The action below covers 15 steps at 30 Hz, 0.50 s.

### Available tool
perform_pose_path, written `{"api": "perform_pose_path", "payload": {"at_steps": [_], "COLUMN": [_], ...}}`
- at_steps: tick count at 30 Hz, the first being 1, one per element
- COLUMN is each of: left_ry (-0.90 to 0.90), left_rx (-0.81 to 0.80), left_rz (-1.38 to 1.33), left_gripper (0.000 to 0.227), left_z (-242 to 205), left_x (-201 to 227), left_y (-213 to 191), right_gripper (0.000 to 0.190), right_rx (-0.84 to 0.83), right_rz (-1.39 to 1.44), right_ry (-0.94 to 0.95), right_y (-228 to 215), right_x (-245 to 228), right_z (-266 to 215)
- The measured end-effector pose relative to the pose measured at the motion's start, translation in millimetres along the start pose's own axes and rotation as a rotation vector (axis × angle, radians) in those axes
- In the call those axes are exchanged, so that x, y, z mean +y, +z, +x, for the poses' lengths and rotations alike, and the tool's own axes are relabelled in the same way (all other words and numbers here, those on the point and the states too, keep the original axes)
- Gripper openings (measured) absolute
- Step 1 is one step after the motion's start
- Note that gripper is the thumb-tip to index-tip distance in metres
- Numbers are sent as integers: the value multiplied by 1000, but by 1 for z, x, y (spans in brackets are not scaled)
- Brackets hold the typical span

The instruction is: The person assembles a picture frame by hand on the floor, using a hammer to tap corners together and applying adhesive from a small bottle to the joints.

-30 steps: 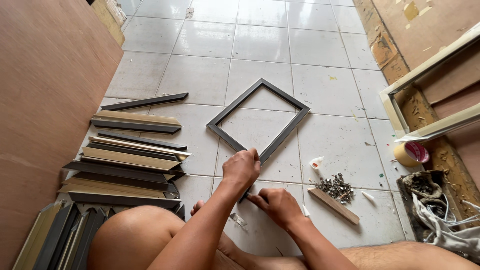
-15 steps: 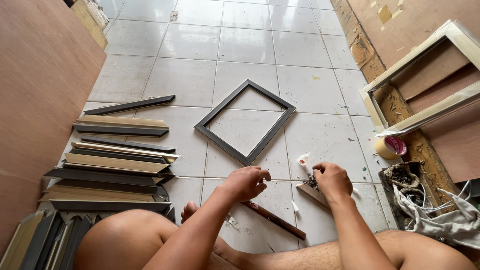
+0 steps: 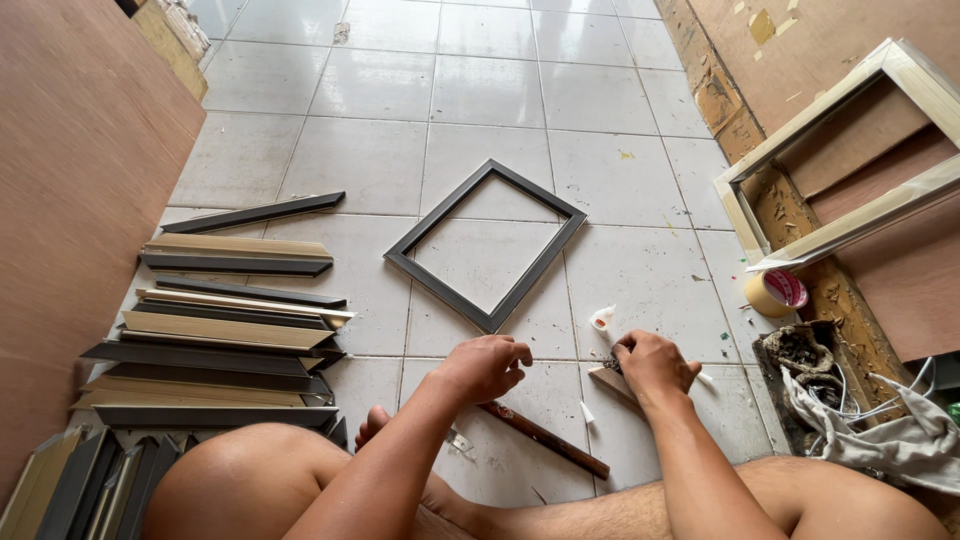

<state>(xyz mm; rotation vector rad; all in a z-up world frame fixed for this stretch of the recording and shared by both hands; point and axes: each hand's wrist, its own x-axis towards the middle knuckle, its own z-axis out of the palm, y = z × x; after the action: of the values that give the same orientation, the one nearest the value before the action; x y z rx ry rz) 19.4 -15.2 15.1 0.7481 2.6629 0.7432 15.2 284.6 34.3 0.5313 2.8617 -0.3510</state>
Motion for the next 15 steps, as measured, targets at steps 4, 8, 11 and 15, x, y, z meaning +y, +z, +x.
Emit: {"api": "perform_pose_path", "payload": {"at_steps": [4, 8, 11, 15], "left_ry": [12, -9, -9, -15], "left_rx": [18, 11, 11, 11], "left_rz": [-15, -3, -3, 3], "left_gripper": [22, 21, 20, 19], "left_z": [-1, 0, 0, -1], "left_x": [-3, -3, -3, -2], "left_y": [2, 2, 4, 4], "right_gripper": [27, 29, 24, 23], "right_rx": [-26, 7, 72, 66], "right_rz": [100, 159, 126, 54], "right_ry": [23, 81, 76, 17], "right_y": [16, 23, 11, 0], "right_x": [12, 24, 14, -8], "right_z": [13, 23, 10, -11]}}
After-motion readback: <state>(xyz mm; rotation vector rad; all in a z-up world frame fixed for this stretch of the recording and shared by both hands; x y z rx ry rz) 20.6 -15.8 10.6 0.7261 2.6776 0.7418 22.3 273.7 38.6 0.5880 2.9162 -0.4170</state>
